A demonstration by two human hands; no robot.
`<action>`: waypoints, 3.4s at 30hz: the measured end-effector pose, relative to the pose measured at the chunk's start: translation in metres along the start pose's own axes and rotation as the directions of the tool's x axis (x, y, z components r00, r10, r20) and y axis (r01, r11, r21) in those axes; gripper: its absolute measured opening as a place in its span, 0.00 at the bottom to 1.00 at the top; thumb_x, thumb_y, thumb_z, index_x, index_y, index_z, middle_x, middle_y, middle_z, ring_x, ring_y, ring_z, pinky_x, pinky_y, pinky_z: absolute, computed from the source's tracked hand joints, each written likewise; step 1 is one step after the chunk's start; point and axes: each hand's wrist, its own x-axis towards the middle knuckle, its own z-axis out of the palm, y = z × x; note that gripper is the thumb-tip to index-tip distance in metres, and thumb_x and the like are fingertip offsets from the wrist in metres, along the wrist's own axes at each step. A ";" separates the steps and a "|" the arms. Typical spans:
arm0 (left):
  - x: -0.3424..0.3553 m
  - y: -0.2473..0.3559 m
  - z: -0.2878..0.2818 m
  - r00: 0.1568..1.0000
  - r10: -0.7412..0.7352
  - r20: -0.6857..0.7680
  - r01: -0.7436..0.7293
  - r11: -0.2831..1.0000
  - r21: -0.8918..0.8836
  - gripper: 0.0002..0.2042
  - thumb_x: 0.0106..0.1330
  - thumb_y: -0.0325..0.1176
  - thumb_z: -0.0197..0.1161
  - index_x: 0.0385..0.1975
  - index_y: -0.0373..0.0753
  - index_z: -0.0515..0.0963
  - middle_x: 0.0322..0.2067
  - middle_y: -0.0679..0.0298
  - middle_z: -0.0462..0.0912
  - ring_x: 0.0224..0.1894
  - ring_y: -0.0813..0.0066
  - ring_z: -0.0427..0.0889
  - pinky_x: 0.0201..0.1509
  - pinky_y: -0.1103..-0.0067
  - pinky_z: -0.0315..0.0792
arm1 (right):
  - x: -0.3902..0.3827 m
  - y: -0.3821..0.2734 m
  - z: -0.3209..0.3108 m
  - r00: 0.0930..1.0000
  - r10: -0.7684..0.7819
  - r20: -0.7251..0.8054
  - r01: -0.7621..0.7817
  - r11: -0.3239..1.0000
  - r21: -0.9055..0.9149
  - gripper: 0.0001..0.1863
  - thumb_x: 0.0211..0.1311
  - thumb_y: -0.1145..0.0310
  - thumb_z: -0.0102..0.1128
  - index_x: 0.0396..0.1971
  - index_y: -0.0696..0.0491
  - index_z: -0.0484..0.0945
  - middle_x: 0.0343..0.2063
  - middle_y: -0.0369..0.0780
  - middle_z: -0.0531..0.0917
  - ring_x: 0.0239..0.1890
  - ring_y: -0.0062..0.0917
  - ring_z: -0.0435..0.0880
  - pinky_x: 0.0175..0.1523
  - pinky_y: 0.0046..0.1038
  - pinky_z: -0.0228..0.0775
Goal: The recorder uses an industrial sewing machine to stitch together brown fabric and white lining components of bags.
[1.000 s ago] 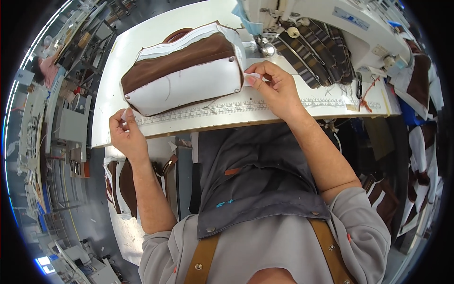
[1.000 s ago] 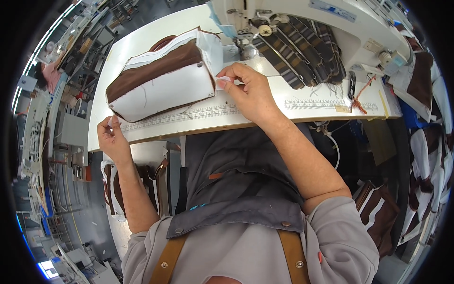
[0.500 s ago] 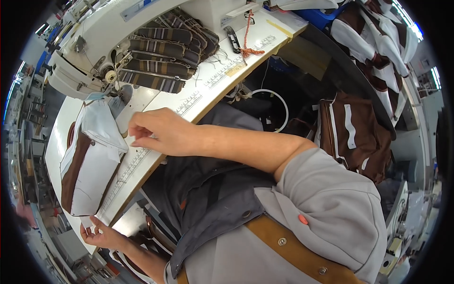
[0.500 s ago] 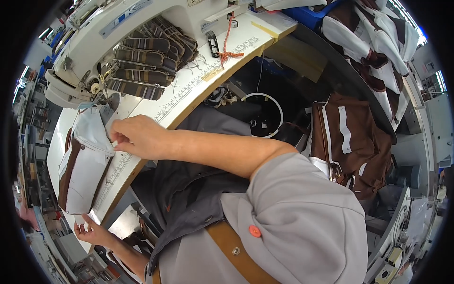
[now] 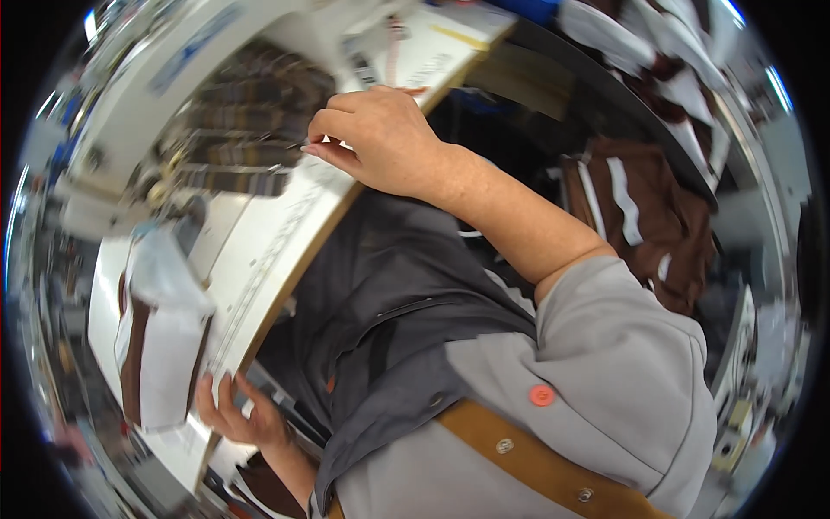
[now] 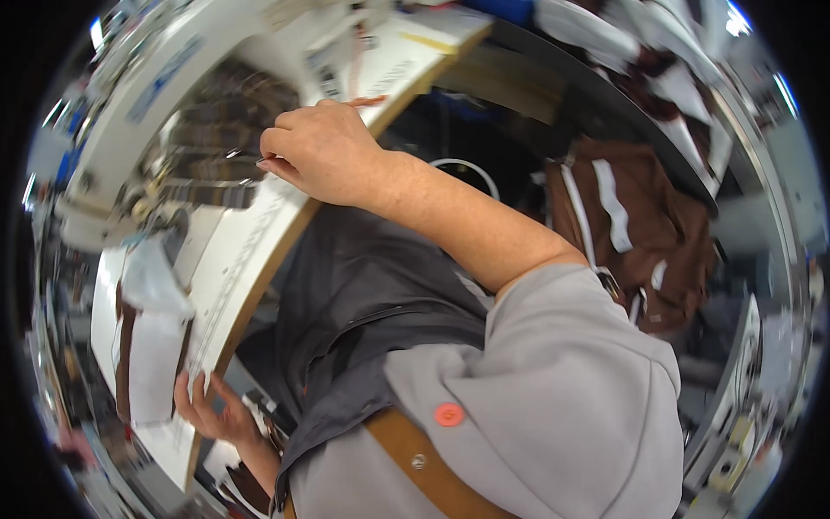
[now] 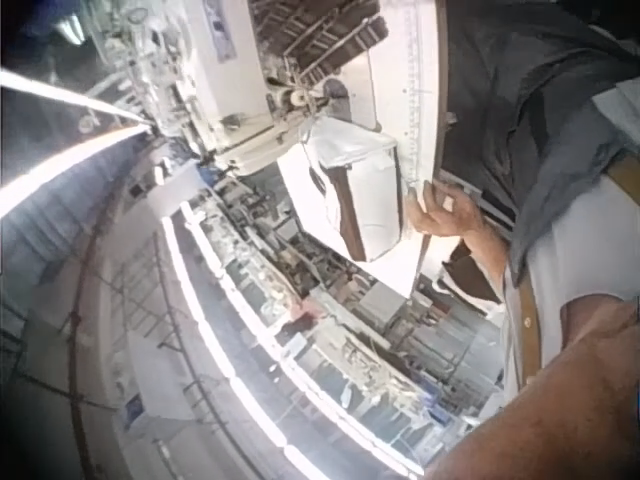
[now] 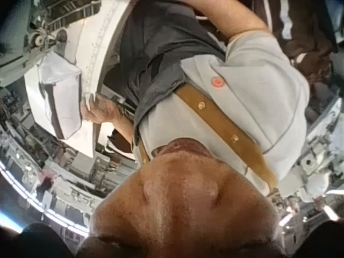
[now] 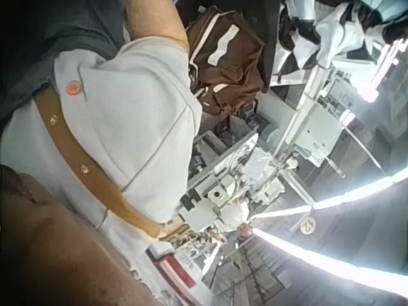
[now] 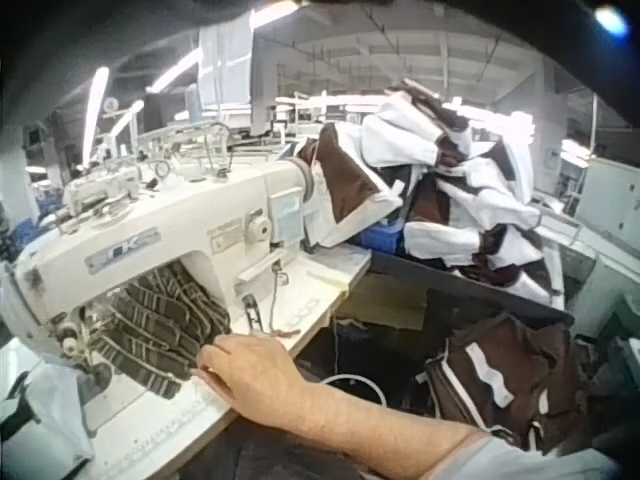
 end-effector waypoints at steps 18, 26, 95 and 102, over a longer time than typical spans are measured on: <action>0.032 0.011 0.030 0.986 0.138 0.092 -0.118 0.975 -0.190 0.06 0.67 0.21 0.63 0.41 0.30 0.80 0.46 0.54 0.81 0.49 0.61 0.81 0.48 0.69 0.78 | -0.372 0.081 -0.364 0.255 0.837 -0.485 -0.618 -0.245 -0.747 0.27 0.48 0.44 0.74 0.42 0.48 0.81 0.45 0.42 0.82 0.50 0.38 0.81 0.53 0.41 0.74; 0.035 0.019 0.022 0.984 0.117 0.133 -0.086 0.973 -0.215 0.06 0.66 0.21 0.64 0.41 0.32 0.81 0.47 0.55 0.81 0.49 0.60 0.81 0.48 0.69 0.77 | -0.410 0.103 -0.357 0.054 0.785 -0.617 -0.863 -0.274 -0.424 0.19 0.50 0.50 0.74 0.32 0.49 0.83 0.41 0.44 0.85 0.46 0.39 0.83 0.53 0.39 0.74; 0.090 0.110 0.071 0.419 0.391 0.819 0.831 0.198 -0.520 0.22 0.59 0.22 0.68 0.55 0.29 0.74 0.48 0.61 0.83 0.50 0.76 0.80 0.56 0.79 0.72 | -0.347 0.064 -0.453 -0.027 0.810 -0.586 -0.540 0.481 0.690 0.14 0.60 0.72 0.65 0.46 0.55 0.80 0.38 0.38 0.84 0.41 0.28 0.85 0.49 0.27 0.78; 0.116 0.078 0.023 0.832 0.127 0.541 0.395 0.550 -0.736 0.15 0.57 0.19 0.69 0.45 0.30 0.78 0.33 0.68 0.77 0.35 0.82 0.69 0.42 0.86 0.64 | -0.338 0.077 -0.379 0.658 0.571 -0.491 -0.454 -0.220 -0.864 0.10 0.56 0.63 0.64 0.39 0.45 0.84 0.52 0.41 0.81 0.56 0.40 0.78 0.58 0.41 0.73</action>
